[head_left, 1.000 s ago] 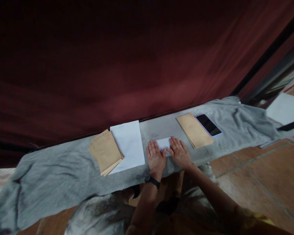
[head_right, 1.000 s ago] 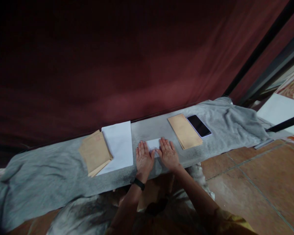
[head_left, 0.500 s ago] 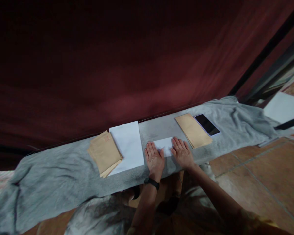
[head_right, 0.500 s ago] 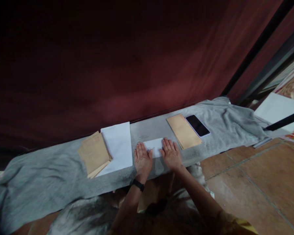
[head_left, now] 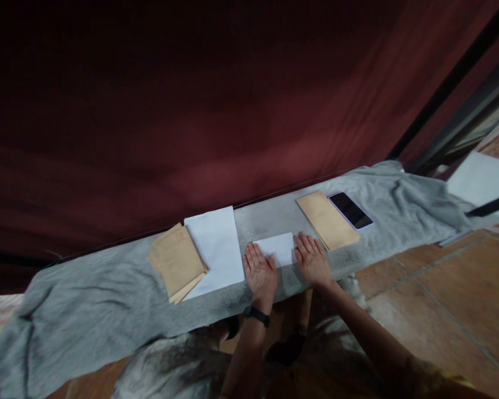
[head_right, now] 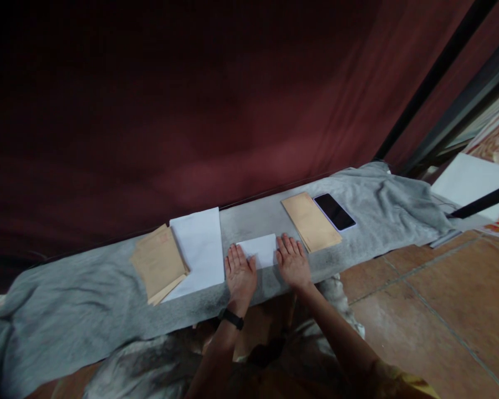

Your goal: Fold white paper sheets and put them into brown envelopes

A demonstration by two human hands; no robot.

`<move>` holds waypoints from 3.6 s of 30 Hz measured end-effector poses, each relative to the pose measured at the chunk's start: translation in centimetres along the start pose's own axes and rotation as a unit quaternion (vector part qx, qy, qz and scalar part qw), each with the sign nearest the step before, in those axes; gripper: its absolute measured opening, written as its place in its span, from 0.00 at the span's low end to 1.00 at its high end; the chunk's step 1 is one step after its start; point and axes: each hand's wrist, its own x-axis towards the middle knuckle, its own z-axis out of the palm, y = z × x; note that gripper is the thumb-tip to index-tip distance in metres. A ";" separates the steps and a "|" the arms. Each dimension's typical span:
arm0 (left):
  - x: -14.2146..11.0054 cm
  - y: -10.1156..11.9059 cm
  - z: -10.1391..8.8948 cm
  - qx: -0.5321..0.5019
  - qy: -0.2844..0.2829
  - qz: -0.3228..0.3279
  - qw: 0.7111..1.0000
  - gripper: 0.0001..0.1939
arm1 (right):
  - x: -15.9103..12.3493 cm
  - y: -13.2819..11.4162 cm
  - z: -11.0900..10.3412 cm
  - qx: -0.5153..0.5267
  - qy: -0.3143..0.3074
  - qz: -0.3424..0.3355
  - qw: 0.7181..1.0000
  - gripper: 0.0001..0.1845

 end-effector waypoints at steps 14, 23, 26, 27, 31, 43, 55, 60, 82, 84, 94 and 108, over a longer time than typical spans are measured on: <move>-1.6 5.2 -1.2 -0.067 -0.103 0.180 0.976 0.28 | 0.0 0.5 0.0 0.026 -0.020 0.005 0.999 0.27; -1.3 3.3 -0.6 -0.020 -0.078 0.101 0.992 0.33 | 0.0 0.0 0.1 0.021 -0.001 0.019 1.000 0.27; -1.6 2.2 -0.6 -0.019 -0.061 0.069 0.996 0.33 | 0.0 0.0 0.2 0.025 -0.003 0.018 1.000 0.27; -1.8 1.9 -0.6 -0.019 -0.054 0.061 0.997 0.33 | 0.0 0.0 0.2 0.026 -0.004 0.016 1.000 0.27; -2.4 0.9 -0.6 -0.021 -0.029 0.051 0.998 0.34 | 0.1 0.3 0.2 0.036 0.001 0.016 0.999 0.29; -2.5 0.5 -1.4 0.016 -0.050 0.080 0.995 0.31 | -1.8 -3.3 -1.5 0.101 -0.047 -0.137 0.984 0.27; -3.9 -0.4 -1.4 -0.010 -0.009 0.037 0.999 0.31 | -2.1 -0.9 -0.8 0.021 0.001 -0.079 0.997 0.30; -4.2 -0.6 -1.6 -0.011 -0.007 0.025 1.000 0.33 | -2.1 -1.1 -0.8 0.011 -0.001 -0.053 0.999 0.31; 1.8 2.3 0.1 -0.019 -0.117 0.121 0.986 0.30 | 2.6 -3.6 -1.0 0.092 -0.066 -0.107 0.988 0.29; 1.8 1.9 0.2 -0.011 -0.110 0.105 0.988 0.29 | 2.6 -3.2 -0.5 0.078 -0.066 -0.104 0.989 0.28; 0.7 1.1 0.4 -0.007 -0.051 0.041 0.998 0.32 | 1.6 -1.3 0.4 0.018 -0.034 -0.048 0.998 0.31; 0.0 0.4 0.1 0.004 -0.030 0.037 0.999 0.34 | 1.0 -0.8 0.5 0.026 -0.011 -0.026 0.999 0.32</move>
